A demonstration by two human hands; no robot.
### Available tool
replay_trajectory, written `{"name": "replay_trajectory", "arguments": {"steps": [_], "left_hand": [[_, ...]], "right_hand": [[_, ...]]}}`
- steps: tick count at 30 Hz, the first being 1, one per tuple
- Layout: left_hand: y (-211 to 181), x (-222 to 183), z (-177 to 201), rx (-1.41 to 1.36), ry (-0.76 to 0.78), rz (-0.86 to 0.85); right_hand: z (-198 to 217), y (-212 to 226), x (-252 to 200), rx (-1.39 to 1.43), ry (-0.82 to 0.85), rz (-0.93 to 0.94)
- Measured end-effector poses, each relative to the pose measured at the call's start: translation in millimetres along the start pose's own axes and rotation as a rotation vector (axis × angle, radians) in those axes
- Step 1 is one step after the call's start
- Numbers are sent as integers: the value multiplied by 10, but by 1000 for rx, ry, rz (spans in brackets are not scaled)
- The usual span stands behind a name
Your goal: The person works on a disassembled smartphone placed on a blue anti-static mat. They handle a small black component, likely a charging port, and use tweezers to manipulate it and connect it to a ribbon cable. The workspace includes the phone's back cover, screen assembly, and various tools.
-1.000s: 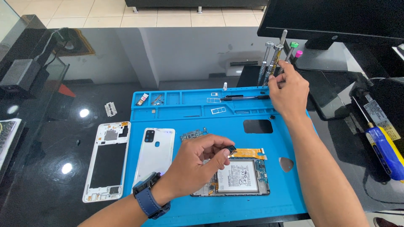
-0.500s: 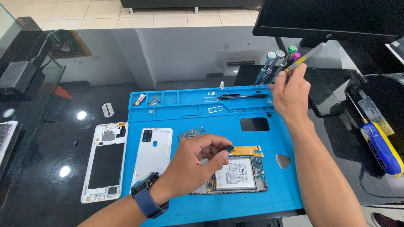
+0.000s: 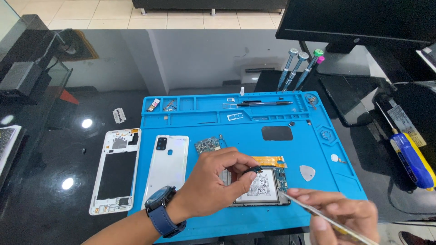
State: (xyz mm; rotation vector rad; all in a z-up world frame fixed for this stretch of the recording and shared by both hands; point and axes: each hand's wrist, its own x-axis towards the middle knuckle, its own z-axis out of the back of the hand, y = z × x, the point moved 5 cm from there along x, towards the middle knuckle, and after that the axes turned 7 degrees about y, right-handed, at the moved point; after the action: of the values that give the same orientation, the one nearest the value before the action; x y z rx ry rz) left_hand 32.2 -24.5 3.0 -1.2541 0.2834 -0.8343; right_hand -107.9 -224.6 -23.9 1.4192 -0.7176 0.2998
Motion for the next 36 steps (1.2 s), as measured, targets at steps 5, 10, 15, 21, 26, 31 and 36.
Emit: {"name": "replay_trajectory", "arguments": {"steps": [5, 10, 15, 21, 26, 31, 36], "left_hand": [[-107, -84, -166, 64, 84, -135], [-265, -151, -223, 148, 61, -301], [-238, -199, -206, 156, 28, -340], [-275, -198, -184, 152, -2, -361], [-287, -213, -189, 138, 13, -367], [-288, -214, -200, 147, 4, -366], [-294, -222, -211, 184, 2, -386]], "right_hand": [[-171, 68, -330, -261, -94, -148], [-233, 228, -283, -306, -153, -123], [-235, 221, -300, -202, -104, -118], [-293, 273, -233, -175, -76, -121], [-161, 202, -288, -115, 54, -151], [-124, 203, -281, -100, 114, -171], [-31, 117, -266, -91, 290, -159]]}}
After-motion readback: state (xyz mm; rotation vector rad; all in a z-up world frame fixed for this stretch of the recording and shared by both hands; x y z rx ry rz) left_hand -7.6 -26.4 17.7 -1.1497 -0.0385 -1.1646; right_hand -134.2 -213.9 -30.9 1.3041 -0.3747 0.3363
